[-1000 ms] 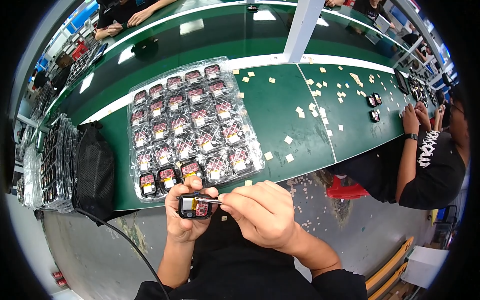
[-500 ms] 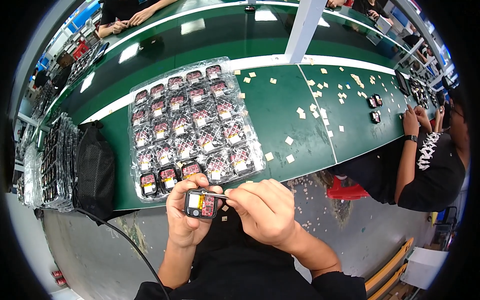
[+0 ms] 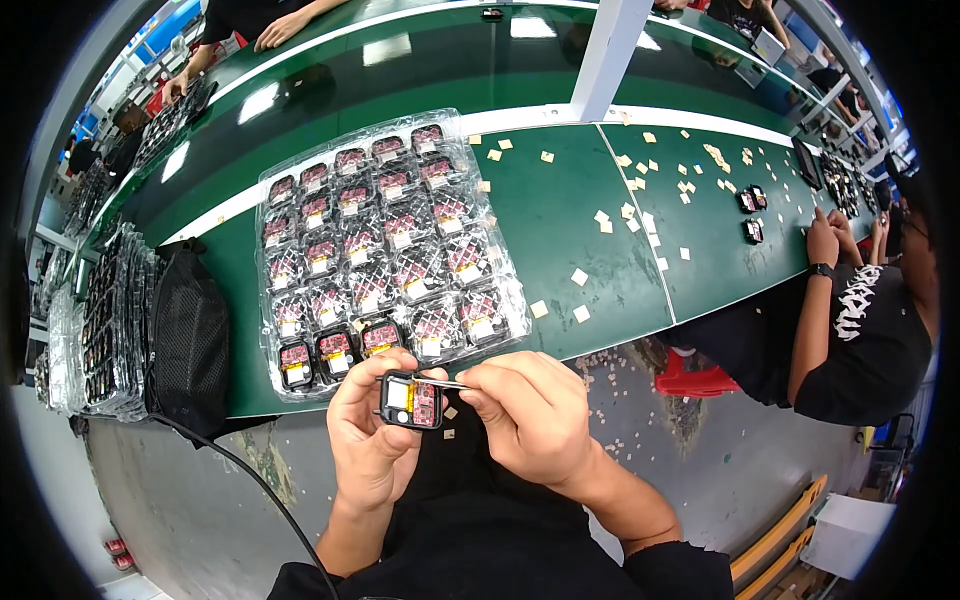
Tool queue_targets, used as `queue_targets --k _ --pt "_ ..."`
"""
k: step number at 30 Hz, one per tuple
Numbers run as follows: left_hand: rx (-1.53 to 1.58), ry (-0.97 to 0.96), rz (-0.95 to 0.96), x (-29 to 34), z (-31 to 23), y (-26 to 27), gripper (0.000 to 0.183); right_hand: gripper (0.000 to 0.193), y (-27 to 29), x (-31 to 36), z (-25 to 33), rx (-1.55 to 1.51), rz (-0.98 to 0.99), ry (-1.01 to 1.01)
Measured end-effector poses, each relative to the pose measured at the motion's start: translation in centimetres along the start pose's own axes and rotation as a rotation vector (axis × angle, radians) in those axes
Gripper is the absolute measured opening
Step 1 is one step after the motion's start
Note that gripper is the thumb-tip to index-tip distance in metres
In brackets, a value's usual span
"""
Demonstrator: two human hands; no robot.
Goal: Assembling small electronic components, likely smartwatches, at an industrial production line.
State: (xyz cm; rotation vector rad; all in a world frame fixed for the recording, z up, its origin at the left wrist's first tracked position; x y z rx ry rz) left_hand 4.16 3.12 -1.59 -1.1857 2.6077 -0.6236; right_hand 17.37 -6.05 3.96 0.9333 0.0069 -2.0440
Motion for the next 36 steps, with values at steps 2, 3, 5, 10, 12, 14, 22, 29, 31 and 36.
queue_targets --k 2,3,5,10,12,14,22,29,31,36 --pt "-0.017 0.004 -0.006 0.0 0.0 0.1 0.066 0.013 0.0 0.0 -0.2 -0.036 -0.002 -0.041" --pt "0.001 0.001 0.016 0.1 0.2 0.1 0.063 0.013 0.1 0.0 -0.4 -0.055 -0.002 -0.061" --pt "0.021 0.0 0.038 0.1 0.3 0.0 0.061 0.013 0.1 0.0 -0.5 -0.073 -0.002 -0.083" --pt "-0.032 -0.028 0.033 0.1 -0.2 -0.1 0.06 0.012 -0.1 0.0 -0.4 -0.08 -0.006 -0.11" --pt "-0.04 -0.032 0.029 0.2 -0.2 -0.1 0.06 0.012 -0.2 0.2 -0.4 -0.076 -0.013 -0.1" --pt "-0.048 -0.037 0.026 0.3 -0.3 -0.2 0.059 0.012 -0.4 0.4 -0.6 -0.071 -0.019 -0.09" --pt "-0.09 -0.071 0.003 0.6 -0.3 0.0 0.059 0.02 -0.4 0.5 0.6 0.157 0.085 0.106" --pt "-0.003 -0.189 0.165 0.4 -0.7 0.2 0.063 0.021 1.6 0.3 0.2 -0.077 0.032 -0.062" --pt "0.059 -0.212 0.235 0.4 -0.8 0.1 0.062 0.021 2.1 0.7 0.1 -0.105 0.025 -0.063" --pt "0.471 -0.193 0.475 0.8 -0.6 -0.4 0.054 0.021 2.4 1.2 -0.4 -0.188 -0.009 -0.075"
Point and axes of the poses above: each hand's wrist, its own x-axis away from the middle knuckle, its own y-axis out of the back of the hand, z = x × y, the point moved 6 cm from there along -x, towards the middle knuckle, and after that the axes turned 15 degrees about -x, right-handed, at the moved point
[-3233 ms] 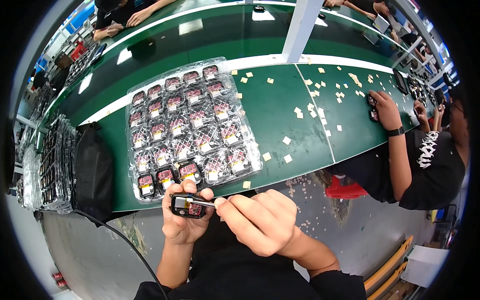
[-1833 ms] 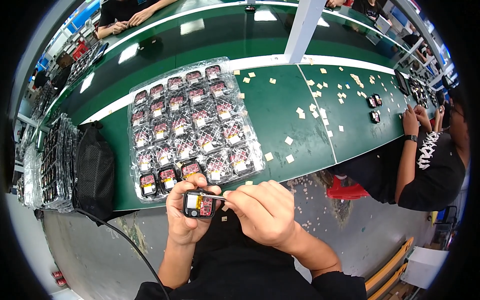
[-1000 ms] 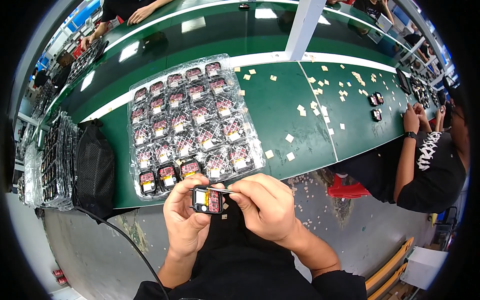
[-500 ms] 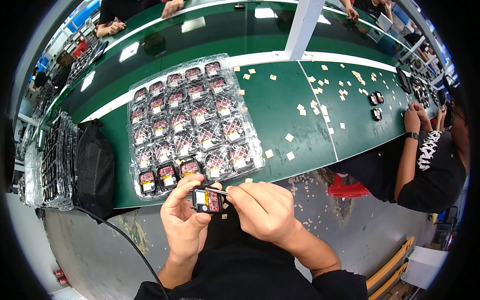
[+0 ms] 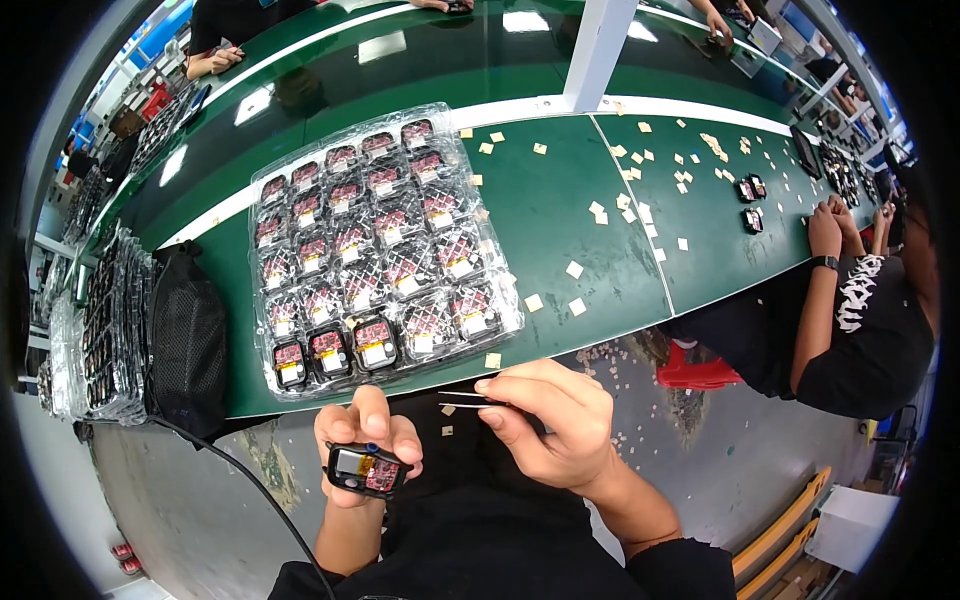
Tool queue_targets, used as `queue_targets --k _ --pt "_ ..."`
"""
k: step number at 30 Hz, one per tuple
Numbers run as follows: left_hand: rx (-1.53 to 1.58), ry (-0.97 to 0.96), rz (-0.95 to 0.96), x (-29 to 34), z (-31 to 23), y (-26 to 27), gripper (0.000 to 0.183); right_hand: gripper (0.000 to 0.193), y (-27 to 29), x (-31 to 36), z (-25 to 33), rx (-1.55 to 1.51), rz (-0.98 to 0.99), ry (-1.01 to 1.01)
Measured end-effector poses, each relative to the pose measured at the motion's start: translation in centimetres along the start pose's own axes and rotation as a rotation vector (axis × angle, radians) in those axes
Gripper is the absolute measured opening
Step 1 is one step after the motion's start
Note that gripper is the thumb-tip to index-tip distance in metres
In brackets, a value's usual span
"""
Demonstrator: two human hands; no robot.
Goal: Assembling small electronic components, likely smartwatches, at an industrial production line.
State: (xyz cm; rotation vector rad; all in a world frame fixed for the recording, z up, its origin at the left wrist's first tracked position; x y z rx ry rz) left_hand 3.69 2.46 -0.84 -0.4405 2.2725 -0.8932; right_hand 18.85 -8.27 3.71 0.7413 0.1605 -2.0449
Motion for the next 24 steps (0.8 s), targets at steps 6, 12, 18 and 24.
queue_targets --k 6,12,18,24 --pt "0.148 0.047 0.023 0.4 0.4 -0.7 0.049 0.018 0.2 0.7 -1.2 -0.114 -0.037 -0.089" --pt "0.161 0.034 0.028 0.5 0.4 -0.6 0.049 0.017 0.3 1.0 -1.9 -0.145 -0.053 -0.115" --pt "0.131 0.044 -0.022 0.2 0.2 -0.8 0.049 0.016 0.2 1.0 -2.2 -0.132 -0.046 -0.13" --pt "0.143 0.009 -0.01 0.2 0.2 -0.6 0.051 0.015 0.2 1.0 -2.4 -0.135 -0.041 -0.155"
Point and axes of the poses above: each hand's wrist, its own x-axis away from the middle knuckle, its own y-axis out of the back of the hand, z = x × y, the point moved 6 cm from there along -x, towards the middle knuckle, and after that the axes turned 15 degrees about -x, right-handed, at the moved point
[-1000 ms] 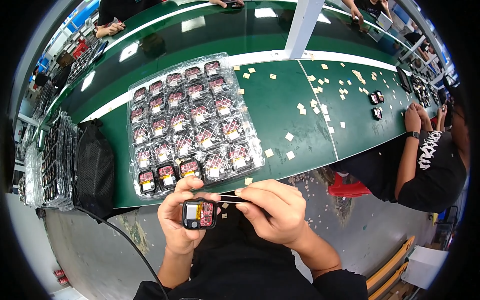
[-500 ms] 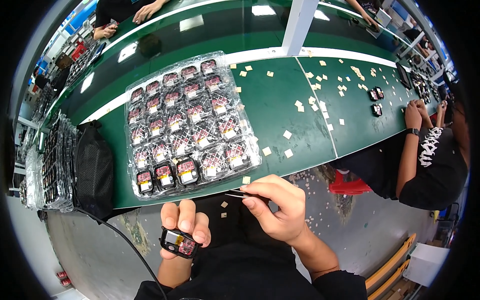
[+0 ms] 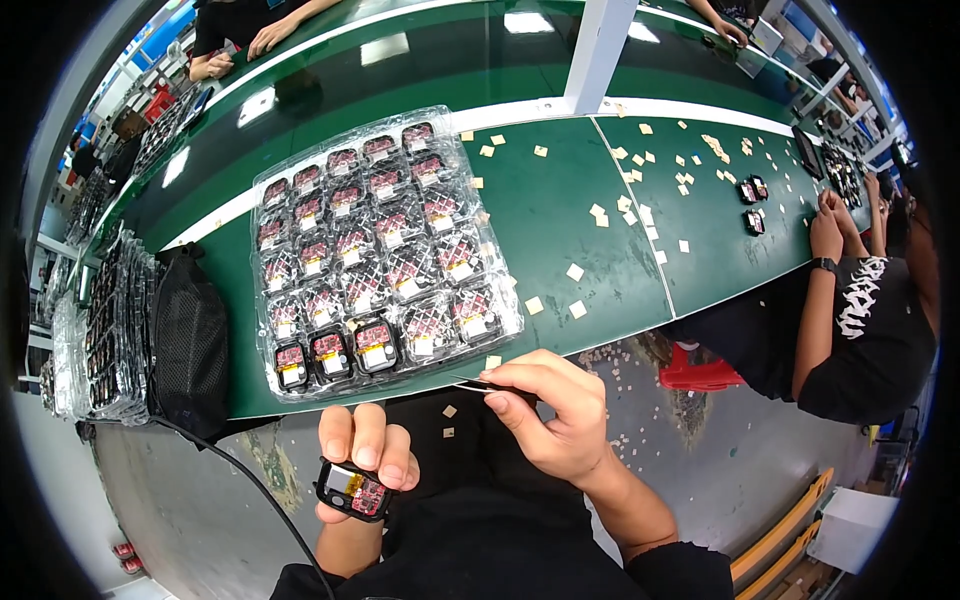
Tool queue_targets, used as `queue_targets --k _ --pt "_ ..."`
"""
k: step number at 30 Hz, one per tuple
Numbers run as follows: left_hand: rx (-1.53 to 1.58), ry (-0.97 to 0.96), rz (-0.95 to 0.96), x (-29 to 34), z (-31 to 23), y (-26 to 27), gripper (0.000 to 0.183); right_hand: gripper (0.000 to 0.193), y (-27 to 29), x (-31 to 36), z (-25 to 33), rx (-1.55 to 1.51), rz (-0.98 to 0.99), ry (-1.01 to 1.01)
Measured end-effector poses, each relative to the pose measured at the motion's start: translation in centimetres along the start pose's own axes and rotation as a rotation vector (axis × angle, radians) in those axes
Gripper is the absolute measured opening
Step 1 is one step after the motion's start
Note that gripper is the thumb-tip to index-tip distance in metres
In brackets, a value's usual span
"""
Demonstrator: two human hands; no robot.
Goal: Assembling small electronic components, likely smartwatches, at an industrial production line.
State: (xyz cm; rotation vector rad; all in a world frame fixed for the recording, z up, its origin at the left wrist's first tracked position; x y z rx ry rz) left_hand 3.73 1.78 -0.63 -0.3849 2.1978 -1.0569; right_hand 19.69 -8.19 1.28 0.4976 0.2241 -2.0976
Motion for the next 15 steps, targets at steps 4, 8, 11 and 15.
queue_targets --k 4,8,11,15 --pt "-0.878 -0.152 -0.021 -0.9 -1.8 -0.8 0.05 0.022 0.0 0.7 0.6 -0.029 -0.04 0.017" --pt "-1.692 -0.357 0.026 -1.5 -2.0 -2.0 0.05 0.04 -1.5 0.5 3.2 -0.136 0.127 -0.065" --pt "-1.795 -0.422 0.014 -1.2 -2.0 -2.5 0.044 0.041 -3.6 -1.0 4.6 0.159 0.214 0.031" --pt "-1.883 -0.519 -0.033 -0.3 -1.9 -2.5 0.045 0.032 -4.4 -1.7 4.4 0.241 0.202 0.089"
Point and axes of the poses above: each hand's wrist, its own x-axis away from the middle knuckle, its own y-axis out of the back of the hand, z = x × y, the point moved 6 cm from there along -x, towards the middle knuckle, and after that the axes turned 15 degrees about -x, right-handed, at the moved point
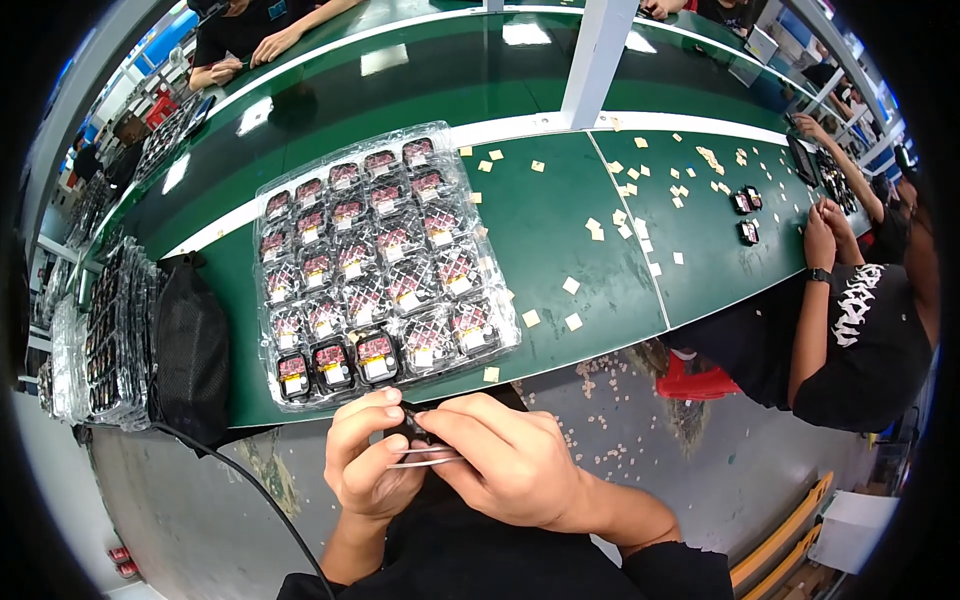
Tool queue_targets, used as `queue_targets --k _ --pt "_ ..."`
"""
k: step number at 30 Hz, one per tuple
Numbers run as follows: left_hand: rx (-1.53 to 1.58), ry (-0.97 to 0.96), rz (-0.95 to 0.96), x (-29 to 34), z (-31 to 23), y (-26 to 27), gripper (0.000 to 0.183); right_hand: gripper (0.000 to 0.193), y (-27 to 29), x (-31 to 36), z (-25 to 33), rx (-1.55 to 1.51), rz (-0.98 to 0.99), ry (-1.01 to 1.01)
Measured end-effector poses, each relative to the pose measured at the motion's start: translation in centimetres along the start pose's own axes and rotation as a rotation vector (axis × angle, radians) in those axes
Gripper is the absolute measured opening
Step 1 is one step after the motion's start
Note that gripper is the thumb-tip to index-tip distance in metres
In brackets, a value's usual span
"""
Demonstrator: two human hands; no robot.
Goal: Assembling small electronic components, likely smartwatches, at an industrial production line.
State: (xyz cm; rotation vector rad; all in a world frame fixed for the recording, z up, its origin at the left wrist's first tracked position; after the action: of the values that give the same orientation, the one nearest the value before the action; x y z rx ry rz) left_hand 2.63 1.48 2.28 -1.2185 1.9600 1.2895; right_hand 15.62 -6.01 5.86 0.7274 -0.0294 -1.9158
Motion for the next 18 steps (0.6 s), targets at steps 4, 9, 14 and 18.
queue_targets --k 4,9,14,18 --pt "-0.112 0.096 -0.095 0.3 0.4 1.3 0.051 0.031 0.8 -1.0 -0.9 0.258 -0.054 0.236" --pt "-0.226 0.189 -0.116 0.7 1.6 2.1 0.043 0.03 -0.1 -2.2 -2.8 0.455 0.086 0.134" --pt "-0.227 0.159 -0.007 0.9 1.7 1.4 0.041 0.035 -1.0 -2.5 -3.1 0.563 0.219 0.119" --pt "-0.205 0.189 -0.058 1.1 1.7 1.1 0.039 0.044 -1.0 -2.4 -3.6 0.588 0.295 0.027"
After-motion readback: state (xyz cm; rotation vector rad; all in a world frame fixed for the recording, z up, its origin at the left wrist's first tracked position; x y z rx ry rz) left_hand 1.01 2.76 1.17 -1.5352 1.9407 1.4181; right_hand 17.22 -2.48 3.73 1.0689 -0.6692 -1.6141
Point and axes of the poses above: each hand's wrist, its own x-axis away from the middle knuckle, its own y-axis out of the back of the hand, z = x × y, the point moved 6 cm from there along -x, towards the middle knuckle, and after that the axes turned 15 degrees about -x, right-handed, at the moved point
